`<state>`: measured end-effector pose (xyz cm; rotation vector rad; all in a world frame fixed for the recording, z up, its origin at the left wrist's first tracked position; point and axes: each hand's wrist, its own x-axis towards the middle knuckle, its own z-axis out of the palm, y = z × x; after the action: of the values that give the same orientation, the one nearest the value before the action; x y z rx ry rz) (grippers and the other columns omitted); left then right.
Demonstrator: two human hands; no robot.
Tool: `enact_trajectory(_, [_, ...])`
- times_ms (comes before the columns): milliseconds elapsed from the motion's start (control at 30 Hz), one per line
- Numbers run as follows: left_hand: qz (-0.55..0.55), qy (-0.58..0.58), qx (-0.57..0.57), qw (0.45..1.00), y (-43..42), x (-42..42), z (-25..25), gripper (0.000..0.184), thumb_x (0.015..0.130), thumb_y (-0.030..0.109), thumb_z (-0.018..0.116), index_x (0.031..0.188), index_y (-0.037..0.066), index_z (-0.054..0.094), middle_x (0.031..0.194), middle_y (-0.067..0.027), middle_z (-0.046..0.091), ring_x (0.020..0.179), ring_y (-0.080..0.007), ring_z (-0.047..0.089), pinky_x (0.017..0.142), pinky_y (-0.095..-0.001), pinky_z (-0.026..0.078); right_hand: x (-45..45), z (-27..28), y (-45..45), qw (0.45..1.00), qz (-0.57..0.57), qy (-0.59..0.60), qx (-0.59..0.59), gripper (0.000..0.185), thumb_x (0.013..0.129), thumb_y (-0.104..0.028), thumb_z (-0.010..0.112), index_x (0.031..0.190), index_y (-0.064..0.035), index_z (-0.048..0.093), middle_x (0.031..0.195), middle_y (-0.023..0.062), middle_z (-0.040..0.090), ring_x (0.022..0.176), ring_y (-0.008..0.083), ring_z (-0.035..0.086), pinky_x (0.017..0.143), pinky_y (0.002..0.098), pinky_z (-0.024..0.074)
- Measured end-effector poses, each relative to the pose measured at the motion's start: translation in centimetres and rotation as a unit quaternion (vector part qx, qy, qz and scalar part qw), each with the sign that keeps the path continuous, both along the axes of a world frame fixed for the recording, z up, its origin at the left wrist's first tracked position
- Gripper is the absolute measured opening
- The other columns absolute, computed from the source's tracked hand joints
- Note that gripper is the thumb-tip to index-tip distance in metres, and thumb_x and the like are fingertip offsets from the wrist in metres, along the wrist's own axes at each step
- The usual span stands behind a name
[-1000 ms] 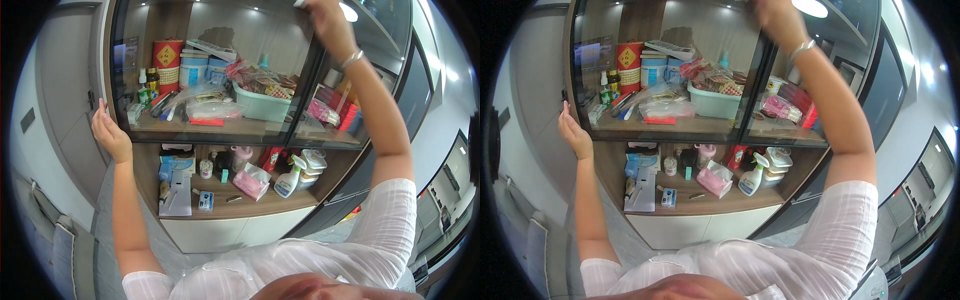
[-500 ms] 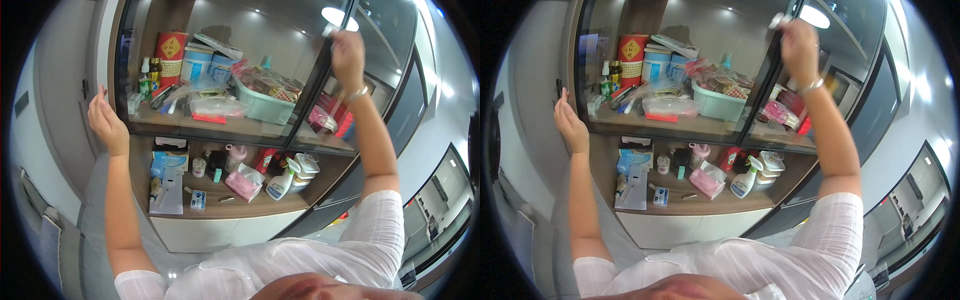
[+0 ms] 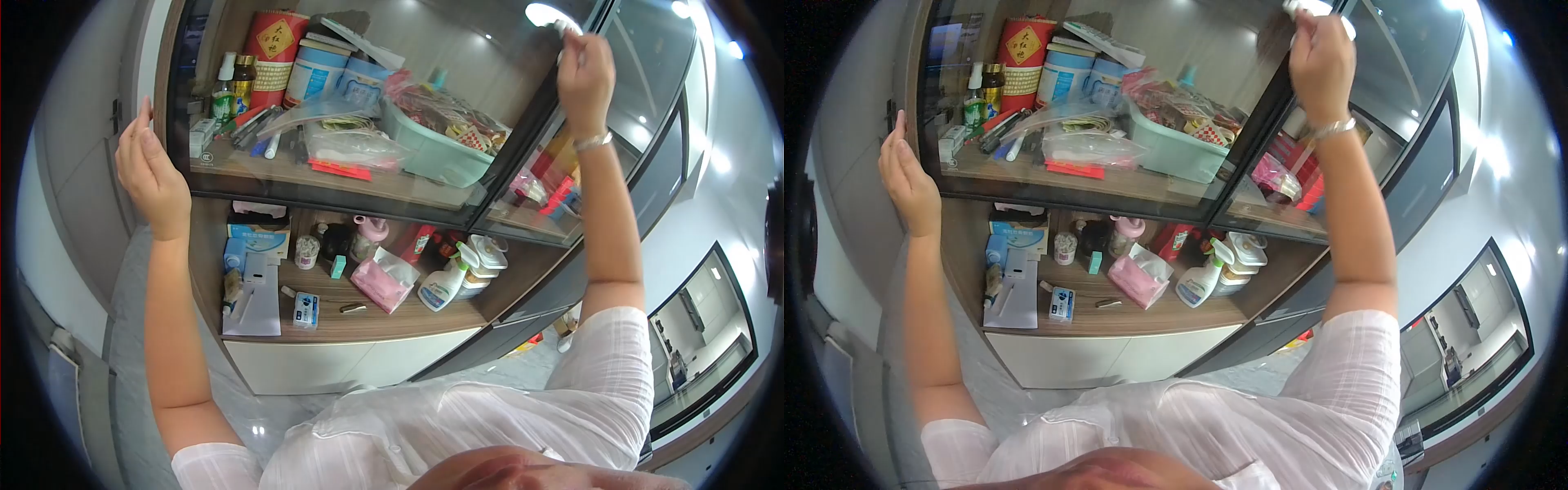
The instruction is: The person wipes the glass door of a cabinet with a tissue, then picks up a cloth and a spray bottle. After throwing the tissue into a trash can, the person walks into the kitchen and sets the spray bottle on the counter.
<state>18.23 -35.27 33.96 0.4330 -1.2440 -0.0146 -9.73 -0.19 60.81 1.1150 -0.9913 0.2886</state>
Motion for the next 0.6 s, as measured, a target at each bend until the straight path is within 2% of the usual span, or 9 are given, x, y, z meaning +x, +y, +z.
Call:
enact_trajectory(100, [-0.040, 0.024, -0.014, 0.999, -0.5, -0.2, -0.2, 0.041, 0.107, 0.020, 0.033, 0.130, 0.000, 0.061, 0.122, -0.0128, 0.064, 0.115, -0.0259, 0.057, 0.103, -0.0363, 0.039, 2.5, 3.8, -2.0, 0.997, 0.026, 0.024, -0.062, 0.006, 0.091, -0.002, 0.056, 0.089, 0.0030, 0.060, 0.079, 0.0196, 0.058, 0.077, 0.0385, 0.056, 0.071, 0.0433, 0.0442])
enact_trajectory(200, [-0.054, 0.025, -0.016, 0.998, -0.6, -0.1, -0.2, 0.040, 0.107, 0.020, 0.034, 0.129, 0.000, 0.062, 0.123, -0.0127, 0.064, 0.115, -0.0253, 0.057, 0.102, -0.0359, 0.040, 3.6, 2.0, -3.7, 0.993, 0.080, -0.032, -0.080, 0.006, 0.091, 0.000, 0.056, 0.088, 0.0033, 0.059, 0.077, 0.0192, 0.057, 0.072, 0.0359, 0.055, 0.068, 0.0416, 0.0441])
enact_trajectory(233, [-0.049, 0.019, -0.016, 0.999, -0.6, 0.0, -0.2, 0.041, 0.107, 0.020, 0.033, 0.130, 0.000, 0.061, 0.123, -0.0127, 0.064, 0.115, -0.0252, 0.057, 0.102, -0.0359, 0.040, 0.8, 1.5, -3.3, 0.997, 0.031, 0.002, -0.069, 0.006, 0.088, -0.007, 0.065, 0.092, -0.0022, 0.065, 0.083, 0.0152, 0.063, 0.075, 0.0314, 0.061, 0.070, 0.0382, 0.0484])
enact_trajectory(333, [-0.035, 0.006, -0.014, 0.999, -0.5, 0.1, -0.2, 0.041, 0.107, 0.020, 0.033, 0.130, 0.000, 0.061, 0.122, -0.0126, 0.064, 0.115, -0.0250, 0.057, 0.102, -0.0357, 0.039, 4.0, -3.9, -4.4, 0.995, 0.085, 0.005, 0.051, 0.008, 0.089, -0.006, 0.063, 0.095, -0.0026, 0.067, 0.087, 0.0170, 0.066, 0.078, 0.0325, 0.062, 0.073, 0.0387, 0.0492])
enact_trajectory(433, [-0.029, 0.004, -0.008, 1.000, -0.4, 0.2, 0.0, 0.041, 0.108, 0.020, 0.032, 0.130, 0.000, 0.061, 0.122, -0.0124, 0.064, 0.115, -0.0249, 0.056, 0.103, -0.0357, 0.039, 2.8, 2.5, -2.2, 0.998, 0.021, -0.018, 0.063, 0.009, 0.089, -0.006, 0.063, 0.096, -0.0029, 0.067, 0.089, 0.0167, 0.066, 0.079, 0.0327, 0.062, 0.072, 0.0389, 0.0492])
enact_trajectory(467, [-0.033, 0.008, -0.003, 0.999, -0.6, 0.1, -0.1, 0.041, 0.108, 0.020, 0.032, 0.130, 0.000, 0.061, 0.122, -0.0123, 0.064, 0.115, -0.0251, 0.056, 0.103, -0.0357, 0.038, 3.9, 4.4, -2.3, 0.998, 0.025, -0.056, 0.020, 0.005, 0.091, 0.000, 0.056, 0.089, 0.0032, 0.060, 0.077, 0.0185, 0.058, 0.071, 0.0334, 0.056, 0.068, 0.0403, 0.0439])
enact_trajectory(500, [-0.040, 0.010, 0.001, 0.999, -0.5, 0.0, -0.2, 0.042, 0.108, 0.020, 0.032, 0.130, 0.000, 0.061, 0.122, -0.0123, 0.064, 0.115, -0.0252, 0.056, 0.103, -0.0358, 0.038, 3.8, 6.0, -2.7, 0.997, 0.078, 0.004, -0.003, 0.005, 0.091, 0.000, 0.057, 0.089, 0.0030, 0.060, 0.075, 0.0179, 0.056, 0.070, 0.0329, 0.055, 0.068, 0.0398, 0.0444])
enact_trajectory(567, [-0.041, 0.029, -0.017, 0.999, -0.3, -0.2, -0.1, 0.040, 0.107, 0.020, 0.034, 0.127, 0.000, 0.063, 0.117, -0.0127, 0.066, 0.111, -0.0261, 0.058, 0.100, -0.0370, 0.040, 3.4, 4.8, -2.6, 0.994, 0.010, -0.101, -0.042, 0.005, 0.091, 0.000, 0.057, 0.090, 0.0025, 0.061, 0.079, 0.0183, 0.056, 0.075, 0.0334, 0.057, 0.070, 0.0389, 0.0463])
enact_trajectory(600, [-0.040, 0.044, -0.026, 0.998, -0.4, -0.2, 0.0, 0.040, 0.106, 0.020, 0.036, 0.126, 0.000, 0.064, 0.114, -0.0130, 0.067, 0.108, -0.0266, 0.059, 0.098, -0.0377, 0.041, 1.9, 2.7, -2.6, 0.999, 0.041, -0.024, -0.025, 0.005, 0.090, -0.002, 0.060, 0.092, -0.0004, 0.064, 0.082, 0.0169, 0.061, 0.076, 0.0324, 0.059, 0.070, 0.0378, 0.0475])
